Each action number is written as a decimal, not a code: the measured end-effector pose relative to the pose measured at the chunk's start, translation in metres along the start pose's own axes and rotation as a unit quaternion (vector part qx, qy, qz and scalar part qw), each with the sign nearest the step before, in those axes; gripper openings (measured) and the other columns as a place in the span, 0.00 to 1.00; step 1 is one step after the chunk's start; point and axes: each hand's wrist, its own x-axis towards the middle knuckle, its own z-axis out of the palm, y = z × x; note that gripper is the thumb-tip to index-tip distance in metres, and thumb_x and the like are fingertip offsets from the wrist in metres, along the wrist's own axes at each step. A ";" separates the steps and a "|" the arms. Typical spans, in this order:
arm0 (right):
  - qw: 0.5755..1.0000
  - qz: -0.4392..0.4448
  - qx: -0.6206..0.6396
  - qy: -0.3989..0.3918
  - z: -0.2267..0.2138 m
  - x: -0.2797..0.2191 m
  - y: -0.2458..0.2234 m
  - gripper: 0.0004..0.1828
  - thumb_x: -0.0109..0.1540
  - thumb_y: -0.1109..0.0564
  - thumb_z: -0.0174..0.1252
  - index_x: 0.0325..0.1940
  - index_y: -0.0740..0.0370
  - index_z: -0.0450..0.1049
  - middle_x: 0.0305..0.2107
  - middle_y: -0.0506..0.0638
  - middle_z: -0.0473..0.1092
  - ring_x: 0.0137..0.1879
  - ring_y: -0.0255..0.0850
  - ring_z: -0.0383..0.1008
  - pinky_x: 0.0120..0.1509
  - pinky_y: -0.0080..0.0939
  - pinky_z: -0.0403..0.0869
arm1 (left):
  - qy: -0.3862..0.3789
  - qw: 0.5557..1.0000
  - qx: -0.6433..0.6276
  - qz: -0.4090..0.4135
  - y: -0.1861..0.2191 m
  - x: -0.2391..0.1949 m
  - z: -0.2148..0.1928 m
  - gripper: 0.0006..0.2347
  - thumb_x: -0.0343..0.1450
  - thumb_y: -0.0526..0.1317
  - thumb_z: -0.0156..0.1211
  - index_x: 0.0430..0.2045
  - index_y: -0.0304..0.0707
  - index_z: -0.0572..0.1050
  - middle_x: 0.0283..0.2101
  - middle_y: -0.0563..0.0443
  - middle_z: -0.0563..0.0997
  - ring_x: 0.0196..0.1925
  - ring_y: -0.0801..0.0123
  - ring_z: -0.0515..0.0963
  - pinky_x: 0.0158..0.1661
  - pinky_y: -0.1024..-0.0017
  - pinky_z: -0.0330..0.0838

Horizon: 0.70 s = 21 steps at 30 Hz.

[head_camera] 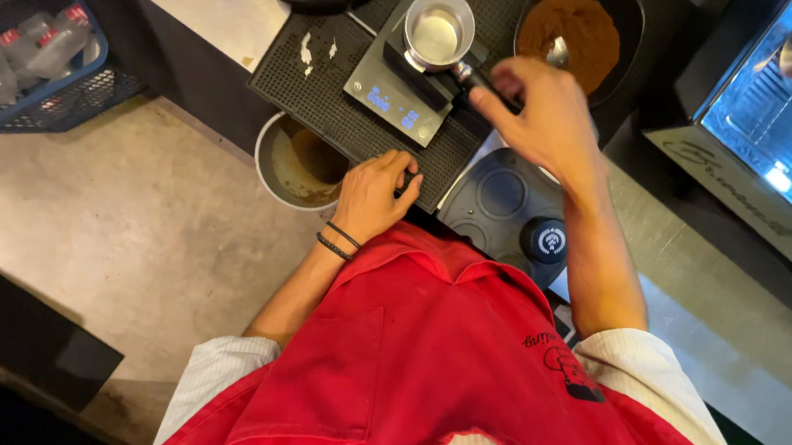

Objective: The person scoops ground coffee into a portafilter, levels and tamps the grounds, then locks the portafilter into an espresso machine. The person repeats the process for a second dose, then wipes the portafilter with a cloth.

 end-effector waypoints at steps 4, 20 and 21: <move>0.969 0.100 0.092 -0.208 -0.004 0.009 0.006 0.17 0.72 0.44 0.56 0.34 0.55 0.69 0.18 0.46 0.68 0.24 0.38 0.67 0.35 0.42 0.64 | -0.003 1.000 -0.007 0.016 -0.001 -0.002 -0.003 0.04 0.72 0.41 0.59 0.32 0.45 0.72 0.25 0.57 0.70 0.29 0.59 0.76 0.32 0.57 0.68; 0.771 0.358 0.487 0.199 0.061 0.144 0.031 0.13 0.71 0.53 0.48 0.32 0.54 0.61 0.21 0.46 0.63 0.22 0.33 0.62 0.20 0.32 0.65 | -0.043 0.997 -0.027 0.057 -0.014 -0.002 -0.010 0.06 0.73 0.44 0.59 0.37 0.45 0.74 0.27 0.58 0.71 0.30 0.60 0.77 0.33 0.58 0.70; 0.771 0.357 0.487 0.203 0.061 0.152 0.028 0.13 0.71 0.53 0.48 0.32 0.54 0.61 0.21 0.46 0.63 0.22 0.33 0.62 0.20 0.32 0.65 | -0.044 0.997 -0.026 0.061 -0.015 -0.002 -0.013 0.06 0.73 0.44 0.59 0.37 0.45 0.74 0.27 0.58 0.71 0.30 0.60 0.77 0.33 0.58 0.70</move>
